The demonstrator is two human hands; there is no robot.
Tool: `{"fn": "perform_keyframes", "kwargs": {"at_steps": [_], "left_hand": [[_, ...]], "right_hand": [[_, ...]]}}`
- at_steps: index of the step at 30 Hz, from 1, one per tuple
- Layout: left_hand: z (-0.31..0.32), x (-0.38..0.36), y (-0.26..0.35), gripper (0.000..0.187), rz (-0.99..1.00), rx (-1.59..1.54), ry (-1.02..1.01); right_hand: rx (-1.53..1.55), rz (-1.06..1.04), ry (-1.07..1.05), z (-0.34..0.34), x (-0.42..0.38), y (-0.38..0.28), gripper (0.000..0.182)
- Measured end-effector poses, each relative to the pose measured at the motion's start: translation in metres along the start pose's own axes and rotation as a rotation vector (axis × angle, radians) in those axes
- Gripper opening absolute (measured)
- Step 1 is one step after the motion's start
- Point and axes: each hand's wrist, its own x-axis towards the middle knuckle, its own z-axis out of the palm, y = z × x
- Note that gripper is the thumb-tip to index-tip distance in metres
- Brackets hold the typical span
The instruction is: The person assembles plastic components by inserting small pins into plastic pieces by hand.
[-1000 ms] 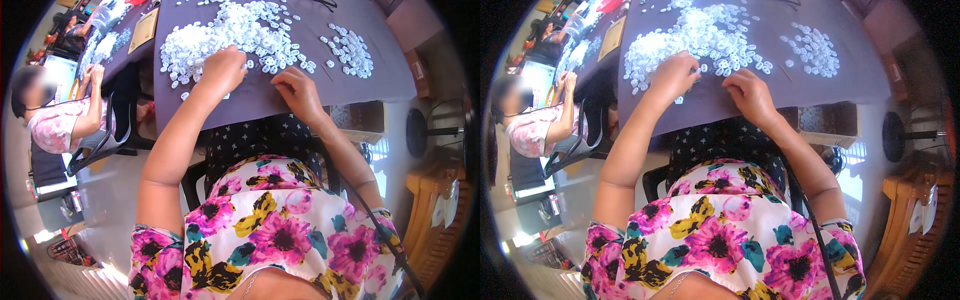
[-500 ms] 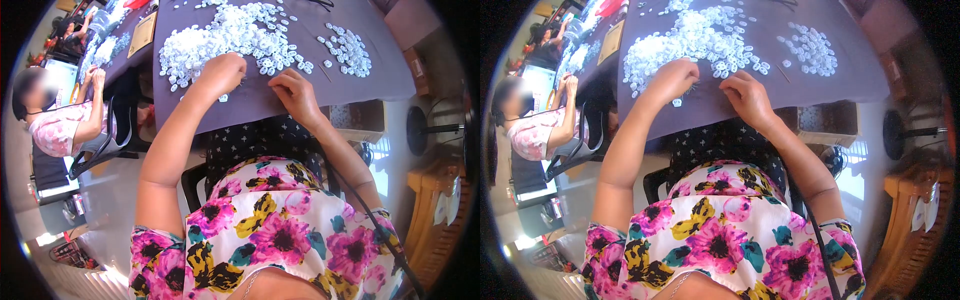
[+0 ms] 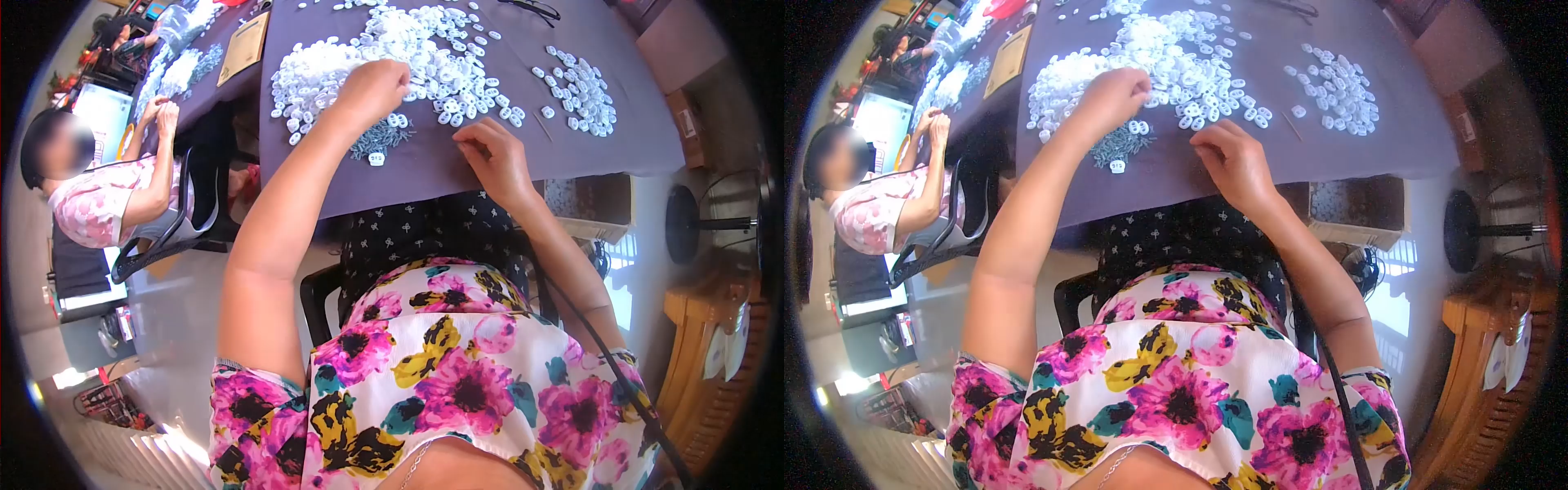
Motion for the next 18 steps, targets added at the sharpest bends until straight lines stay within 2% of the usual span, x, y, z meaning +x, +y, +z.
{"fn": "perform_keyframes", "kwargs": {"at_steps": [4, 12, 15, 17, 18], "left_hand": [[0.005, -0.019, 0.005, 0.016, 0.097, -0.011, 0.039], [0.007, -0.029, -0.005, 0.02, 0.085, -0.238, 0.11], [0.007, -0.022, 0.001, 0.021, 0.094, -0.168, 0.126], [0.013, -0.008, 0.006, 0.021, 0.153, -0.108, 0.204], [0.015, -0.002, 0.009, 0.02, 0.128, -0.002, 0.167]], "right_hand": [[-0.001, -0.037, 0.003, -0.003, 0.001, 0.003, 0.011], [-0.006, 0.013, -0.008, -0.004, 0.001, 0.005, 0.012], [-0.022, 0.003, -0.006, -0.004, 0.002, 0.006, 0.013], [-0.034, -0.011, -0.008, -0.003, 0.002, 0.006, 0.012], [-0.033, -0.022, 0.001, -0.003, 0.002, 0.008, 0.013]]}}
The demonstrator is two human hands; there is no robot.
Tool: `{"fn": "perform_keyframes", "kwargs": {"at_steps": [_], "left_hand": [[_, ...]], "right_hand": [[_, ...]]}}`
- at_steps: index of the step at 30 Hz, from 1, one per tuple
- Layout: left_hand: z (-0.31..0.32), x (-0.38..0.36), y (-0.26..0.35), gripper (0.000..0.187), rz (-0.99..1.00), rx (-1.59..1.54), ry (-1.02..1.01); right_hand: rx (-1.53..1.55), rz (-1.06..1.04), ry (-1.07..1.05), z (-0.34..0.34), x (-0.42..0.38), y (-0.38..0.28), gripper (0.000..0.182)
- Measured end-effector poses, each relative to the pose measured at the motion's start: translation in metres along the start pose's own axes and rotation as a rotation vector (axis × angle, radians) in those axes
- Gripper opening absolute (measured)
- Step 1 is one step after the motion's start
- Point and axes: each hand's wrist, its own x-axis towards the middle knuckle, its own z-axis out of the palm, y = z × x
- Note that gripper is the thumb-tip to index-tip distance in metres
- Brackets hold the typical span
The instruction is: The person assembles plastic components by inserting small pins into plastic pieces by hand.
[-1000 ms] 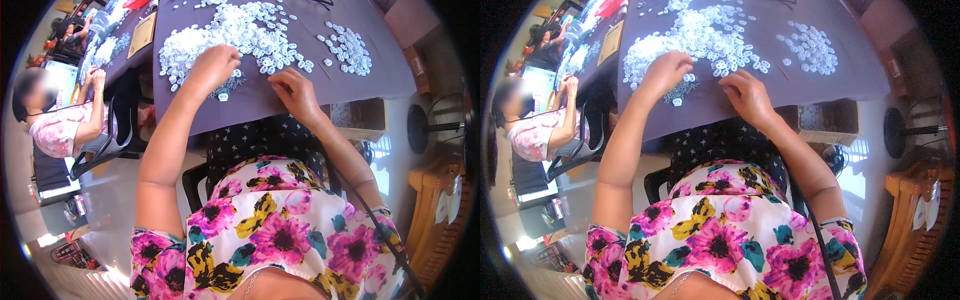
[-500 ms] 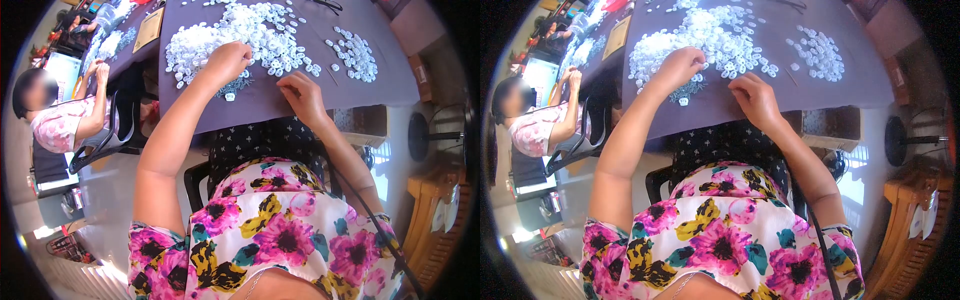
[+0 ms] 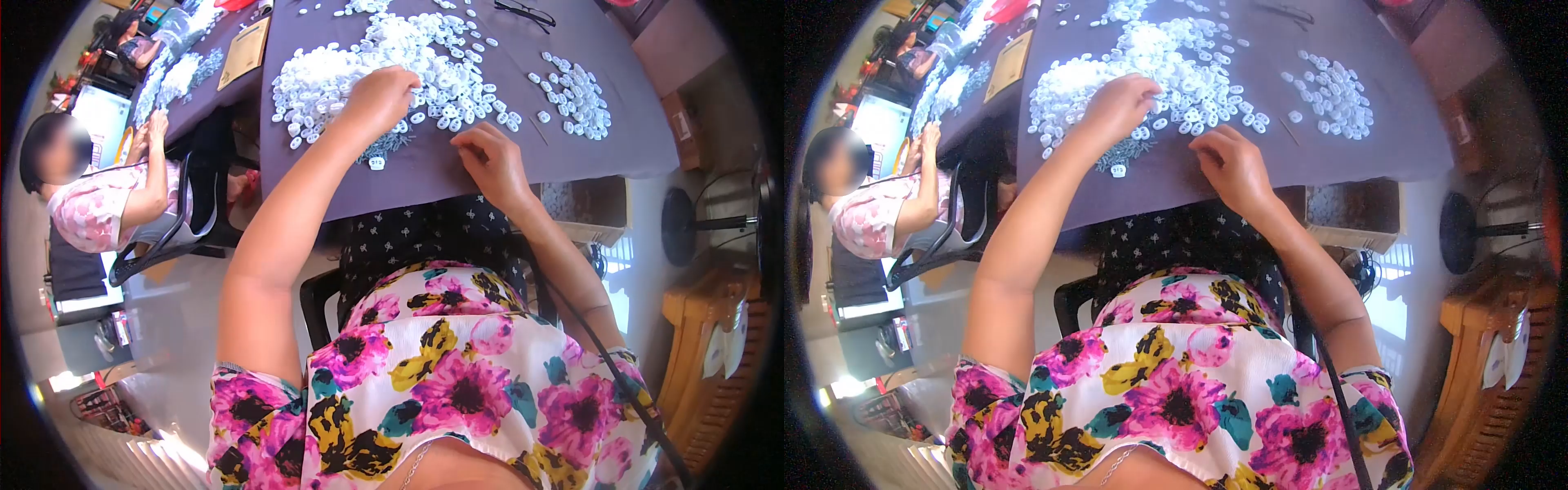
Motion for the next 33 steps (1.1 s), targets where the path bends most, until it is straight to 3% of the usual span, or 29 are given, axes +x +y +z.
{"fn": "perform_keyframes", "kwargs": {"at_steps": [4, 14, 16, 20, 27, 30, 32, 33], "left_hand": [[-0.001, 0.004, 0.006, 0.02, -0.033, -0.005, -0.155], [-0.005, -0.015, -0.009, 0.015, -0.121, -0.217, -0.098], [-0.004, -0.015, -0.003, 0.015, 0.147, 0.02, 0.025], [0.003, -0.012, 0.027, 0.015, 0.152, -0.003, -0.024], [0.011, -0.003, 0.029, 0.012, 0.086, -0.042, -0.101], [0.005, -0.008, 0.032, 0.013, 0.166, -0.048, -0.023], [-0.013, -0.022, 0.046, 0.013, -0.183, -0.359, -0.051], [-0.01, -0.027, 0.041, 0.013, -0.151, -0.442, -0.023]], "right_hand": [[0.02, 0.024, 0.0, 0.0, -0.002, -0.002, 0.013], [0.021, 0.019, -0.006, -0.002, -0.002, -0.004, 0.015], [0.026, 0.005, -0.008, -0.001, -0.002, -0.003, 0.015], [0.013, 0.003, -0.015, -0.002, -0.002, -0.003, 0.014], [0.012, 0.003, 0.01, -0.001, -0.001, 0.001, 0.015], [0.017, -0.023, 0.033, -0.001, 0.001, 0.002, 0.015], [0.016, -0.045, 0.06, 0.0, -0.002, -0.003, 0.014], [0.057, -0.028, 0.054, -0.002, 0.0, -0.004, 0.013]]}}
